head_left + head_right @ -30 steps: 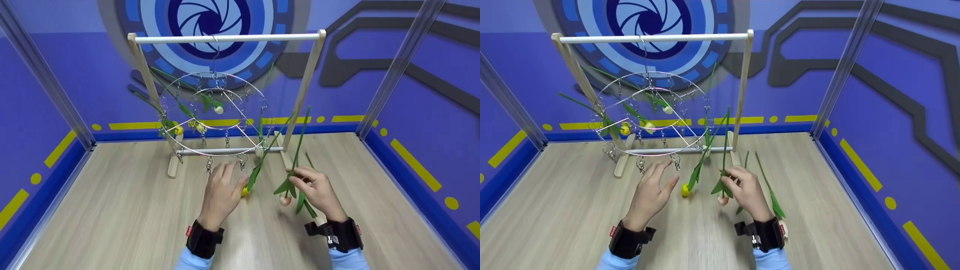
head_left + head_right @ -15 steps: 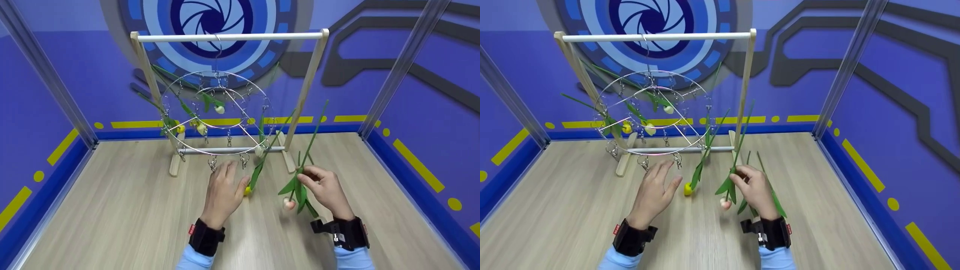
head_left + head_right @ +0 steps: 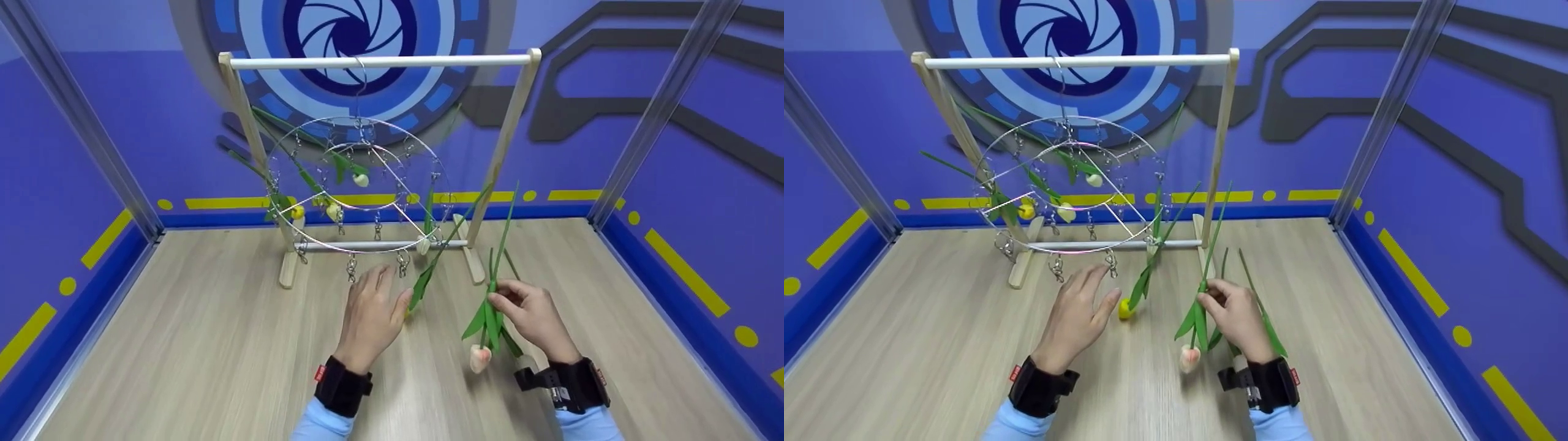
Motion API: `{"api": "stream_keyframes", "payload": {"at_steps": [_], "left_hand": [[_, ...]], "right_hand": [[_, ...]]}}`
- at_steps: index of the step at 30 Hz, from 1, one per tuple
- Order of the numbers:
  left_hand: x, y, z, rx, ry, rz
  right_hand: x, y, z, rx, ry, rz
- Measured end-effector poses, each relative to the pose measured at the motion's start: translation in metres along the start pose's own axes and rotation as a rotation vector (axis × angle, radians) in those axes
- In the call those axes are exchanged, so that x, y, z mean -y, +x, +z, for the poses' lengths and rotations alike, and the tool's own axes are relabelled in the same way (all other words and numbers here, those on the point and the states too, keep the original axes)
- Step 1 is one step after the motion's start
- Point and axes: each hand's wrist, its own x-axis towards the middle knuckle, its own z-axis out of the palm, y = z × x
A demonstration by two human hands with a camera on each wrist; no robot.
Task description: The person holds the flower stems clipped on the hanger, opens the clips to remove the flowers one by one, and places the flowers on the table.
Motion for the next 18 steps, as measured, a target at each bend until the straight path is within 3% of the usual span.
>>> {"api": "stream_keyframes", "payload": {"at_steps": [18], "left_hand": [[-0.001, -0.0007, 0.0019, 0.009, -0.017, 0.006]], "right_hand": [[-0.008, 0.0068, -0.0008, 0.138, -0.085, -0.015]]}}
